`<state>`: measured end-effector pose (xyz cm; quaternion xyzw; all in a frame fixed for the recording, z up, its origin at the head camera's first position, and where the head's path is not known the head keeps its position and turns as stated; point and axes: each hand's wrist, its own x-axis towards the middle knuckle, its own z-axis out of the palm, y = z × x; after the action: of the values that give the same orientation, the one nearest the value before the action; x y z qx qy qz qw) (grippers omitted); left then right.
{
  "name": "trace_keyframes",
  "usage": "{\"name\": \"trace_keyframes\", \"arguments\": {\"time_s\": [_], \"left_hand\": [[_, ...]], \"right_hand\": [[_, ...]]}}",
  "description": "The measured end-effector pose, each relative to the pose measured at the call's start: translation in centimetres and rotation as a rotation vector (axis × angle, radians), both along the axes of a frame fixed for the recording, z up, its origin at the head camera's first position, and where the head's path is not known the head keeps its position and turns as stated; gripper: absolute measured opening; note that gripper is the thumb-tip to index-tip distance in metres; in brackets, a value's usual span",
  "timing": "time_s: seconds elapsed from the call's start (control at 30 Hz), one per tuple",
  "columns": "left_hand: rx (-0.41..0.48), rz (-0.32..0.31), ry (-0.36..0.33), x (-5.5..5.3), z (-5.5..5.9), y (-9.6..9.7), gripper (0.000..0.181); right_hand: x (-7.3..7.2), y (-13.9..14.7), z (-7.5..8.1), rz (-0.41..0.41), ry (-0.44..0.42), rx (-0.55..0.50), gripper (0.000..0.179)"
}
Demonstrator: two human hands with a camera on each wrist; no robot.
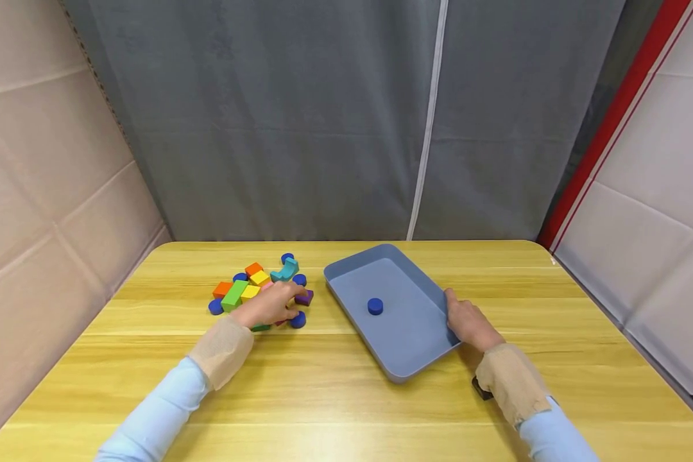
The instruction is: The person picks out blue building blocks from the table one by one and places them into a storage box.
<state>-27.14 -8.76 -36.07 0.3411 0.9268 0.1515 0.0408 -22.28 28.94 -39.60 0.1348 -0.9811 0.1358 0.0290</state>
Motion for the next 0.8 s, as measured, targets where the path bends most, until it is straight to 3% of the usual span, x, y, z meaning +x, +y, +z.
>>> {"name": "trace_keyframes", "arguments": {"time_s": [0.13,0.37,0.63,0.8], "left_hand": [[-0.035,-0.026,0.012,0.3,-0.3,0.1,0.027],[-0.067,-0.063,0.090,0.7,-0.9,0.3,0.026],[-0.111,-0.062,0.021,1.2,-1.3,0.7,0.031],[-0.168,-0.066,0.058,1.2,-1.4,1.1,0.024]], "right_hand": [[0.2,-0.3,0.4,-0.013,-0.015,-0.001,0.023],[0.4,-0.6,0.6,-0.034,-0.044,0.027,0.022],[0.4,-0.6,0.6,-0.034,-0.056,0.015,0.022],[0.4,-0.5,0.7,-0.029,-0.053,0.017,0.022]]}}
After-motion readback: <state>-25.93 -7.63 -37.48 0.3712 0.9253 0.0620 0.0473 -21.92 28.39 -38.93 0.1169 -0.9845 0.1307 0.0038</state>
